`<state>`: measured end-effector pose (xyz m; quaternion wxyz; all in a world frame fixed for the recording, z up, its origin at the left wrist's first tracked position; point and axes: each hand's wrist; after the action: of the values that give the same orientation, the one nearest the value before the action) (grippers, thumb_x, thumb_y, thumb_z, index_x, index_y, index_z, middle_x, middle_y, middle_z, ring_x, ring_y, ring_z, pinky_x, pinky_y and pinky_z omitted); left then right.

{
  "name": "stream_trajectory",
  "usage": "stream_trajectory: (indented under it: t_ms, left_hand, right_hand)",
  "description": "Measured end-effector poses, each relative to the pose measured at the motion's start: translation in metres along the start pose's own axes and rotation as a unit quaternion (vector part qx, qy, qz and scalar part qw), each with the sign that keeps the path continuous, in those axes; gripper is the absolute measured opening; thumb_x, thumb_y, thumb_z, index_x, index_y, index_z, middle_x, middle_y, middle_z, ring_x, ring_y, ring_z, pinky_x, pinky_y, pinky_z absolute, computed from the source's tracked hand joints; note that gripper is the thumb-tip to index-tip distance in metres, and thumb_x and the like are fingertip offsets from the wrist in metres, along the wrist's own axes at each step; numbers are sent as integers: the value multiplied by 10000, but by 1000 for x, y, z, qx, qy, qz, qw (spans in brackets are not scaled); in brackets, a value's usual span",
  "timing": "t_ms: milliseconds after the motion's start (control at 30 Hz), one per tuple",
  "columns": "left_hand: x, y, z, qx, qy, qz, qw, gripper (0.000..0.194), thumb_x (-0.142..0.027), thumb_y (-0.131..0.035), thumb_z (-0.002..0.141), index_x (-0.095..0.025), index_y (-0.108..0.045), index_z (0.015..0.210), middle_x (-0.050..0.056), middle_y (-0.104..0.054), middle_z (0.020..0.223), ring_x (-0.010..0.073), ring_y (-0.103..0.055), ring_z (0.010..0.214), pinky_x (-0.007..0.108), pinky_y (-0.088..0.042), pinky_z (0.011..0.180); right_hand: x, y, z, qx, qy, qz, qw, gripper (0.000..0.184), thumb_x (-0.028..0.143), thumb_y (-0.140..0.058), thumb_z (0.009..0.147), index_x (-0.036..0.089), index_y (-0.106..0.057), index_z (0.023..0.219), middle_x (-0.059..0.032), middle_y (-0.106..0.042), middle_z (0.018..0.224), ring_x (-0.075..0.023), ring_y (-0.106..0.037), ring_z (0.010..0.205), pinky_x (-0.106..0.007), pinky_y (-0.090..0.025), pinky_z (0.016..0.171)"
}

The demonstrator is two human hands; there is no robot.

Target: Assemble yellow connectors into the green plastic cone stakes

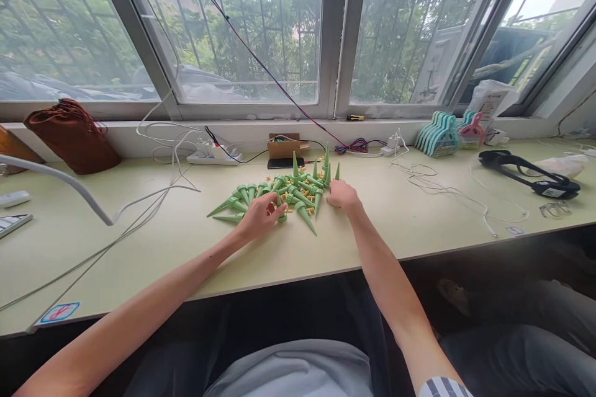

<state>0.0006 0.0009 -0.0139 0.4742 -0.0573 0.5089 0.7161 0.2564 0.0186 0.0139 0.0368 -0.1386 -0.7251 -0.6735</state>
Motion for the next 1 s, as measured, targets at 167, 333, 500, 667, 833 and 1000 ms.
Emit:
stream_trajectory:
  t_ms: [167,333,500,667,833,1000]
  left_hand:
    - [0,0,0,6,9,9,1000,250,-382,-544,912,-190,-541,752,9,-577,715,143,-510,618,269,-393,619]
    - [-1,1,-1,15,14,8,1000,260,-410,-530,923,-190,-555,787,10,-591,738,142,-520,623,275,-404,630]
    - [-4,2,-1,17,16,11,1000,246,-420,-559,904,-188,-566,823,14,-609,770,139,-530,608,283,-419,628]
    - [-5,2,-2,28,6,25,999,221,-399,-617,853,-184,-571,873,11,-623,794,143,-552,624,298,-437,669]
    - [-5,2,-2,32,5,33,999,235,-398,-633,837,-180,-569,898,7,-620,793,137,-539,613,298,-430,669]
    - [-5,1,-2,24,5,23,999,241,-408,-627,851,-180,-566,899,5,-614,788,131,-526,610,289,-426,653]
  right_hand:
    - [4,2,-4,21,-25,2,999,215,101,-640,735,135,-653,947,-115,-678,793,-205,-657,681,-276,-442,580]
    - [6,3,-6,22,-21,7,1000,238,56,-615,696,139,-632,919,-119,-679,871,-201,-650,707,-256,-420,545]
    - [5,1,-4,-63,32,83,994,153,134,-577,761,168,-599,908,-86,-670,898,-163,-606,672,-242,-389,538]
    - [8,-4,0,-167,183,174,953,81,194,-541,822,185,-565,899,-18,-630,714,-139,-551,624,-248,-396,608]
    - [23,-10,-7,-178,277,276,903,125,256,-579,826,196,-549,931,20,-627,663,-123,-541,572,-250,-413,625]
    - [36,-15,-16,-128,343,296,882,108,275,-624,811,190,-573,852,19,-606,650,-123,-552,594,-236,-412,590]
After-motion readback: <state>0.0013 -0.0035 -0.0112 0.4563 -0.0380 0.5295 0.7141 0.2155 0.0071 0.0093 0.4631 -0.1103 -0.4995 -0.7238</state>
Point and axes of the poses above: each hand's wrist, its own z-axis towards the middle knuckle, its own y-axis out of the back of the hand, x = y × z
